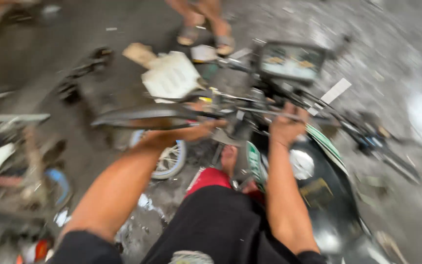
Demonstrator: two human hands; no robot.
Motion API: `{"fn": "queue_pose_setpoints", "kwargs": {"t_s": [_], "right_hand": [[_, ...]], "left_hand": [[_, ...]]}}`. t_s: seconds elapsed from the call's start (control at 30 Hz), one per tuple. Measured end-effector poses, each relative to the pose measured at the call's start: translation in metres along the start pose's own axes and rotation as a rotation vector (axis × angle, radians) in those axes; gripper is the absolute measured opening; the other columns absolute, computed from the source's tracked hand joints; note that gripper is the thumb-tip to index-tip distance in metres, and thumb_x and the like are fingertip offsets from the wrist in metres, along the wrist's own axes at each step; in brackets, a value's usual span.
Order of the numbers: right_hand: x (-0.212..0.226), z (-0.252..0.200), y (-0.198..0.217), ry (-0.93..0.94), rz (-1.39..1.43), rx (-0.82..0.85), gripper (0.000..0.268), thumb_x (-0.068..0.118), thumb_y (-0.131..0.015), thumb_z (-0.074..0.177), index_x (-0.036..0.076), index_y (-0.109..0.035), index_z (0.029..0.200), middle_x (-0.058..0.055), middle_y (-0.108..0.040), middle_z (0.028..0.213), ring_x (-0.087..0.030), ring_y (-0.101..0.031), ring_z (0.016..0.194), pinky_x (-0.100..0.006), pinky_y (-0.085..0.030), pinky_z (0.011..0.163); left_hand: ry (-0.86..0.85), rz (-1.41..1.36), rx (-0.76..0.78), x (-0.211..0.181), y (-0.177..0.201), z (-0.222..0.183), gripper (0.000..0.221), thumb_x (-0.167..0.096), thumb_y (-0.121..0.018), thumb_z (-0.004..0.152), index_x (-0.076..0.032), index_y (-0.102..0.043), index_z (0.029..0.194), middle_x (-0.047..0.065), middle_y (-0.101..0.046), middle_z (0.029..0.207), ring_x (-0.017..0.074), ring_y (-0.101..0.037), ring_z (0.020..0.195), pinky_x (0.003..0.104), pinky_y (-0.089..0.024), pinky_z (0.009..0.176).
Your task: Repairing and adjusting the front assembly of a motorcycle using hand tools
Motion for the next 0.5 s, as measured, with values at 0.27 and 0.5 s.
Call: {"fn": "queue_pose_setpoints", "kwargs": {"t_s": [0.27,0.5], "right_hand": [[0.022,-0.007,0.017,0.116,-0.024,-0.04,0.036,0.02,-0.082,0.107,-0.014,-0.07,0.107,-0.029,-0.071,0.098,-0.044,-0.07,0.093,-0.051,-0.055,0.083],[0.034,-0.004,0.014,0.171,-0.126,-0.018,0.052,0.038,-0.08,0.112,-0.009,-0.063,0.1,-0.029,-0.068,0.085,-0.048,-0.066,0.074,-0.052,-0.049,0.064]], "left_hand": [[0.156,-0.18,0.135,-0.022,-0.02,0.011,0.103,-0.072,-0.036,0.087,-0.007,-0.011,0.164,0.001,-0.013,0.17,0.0179,-0.01,0.157,0.039,-0.008,0.128],[0.115,-0.163,0.073,0.01,-0.017,0.053,0.096,-0.068,-0.042,0.089,-0.007,-0.026,0.161,0.002,-0.026,0.166,0.0191,-0.024,0.151,0.042,-0.017,0.127]]}}
Point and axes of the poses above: each hand's wrist, its own z-axis towards the middle knuckle, its own y-axis out of the back of the hand, x = y × z, the point moved 10 cm from there along z, towards the middle knuckle
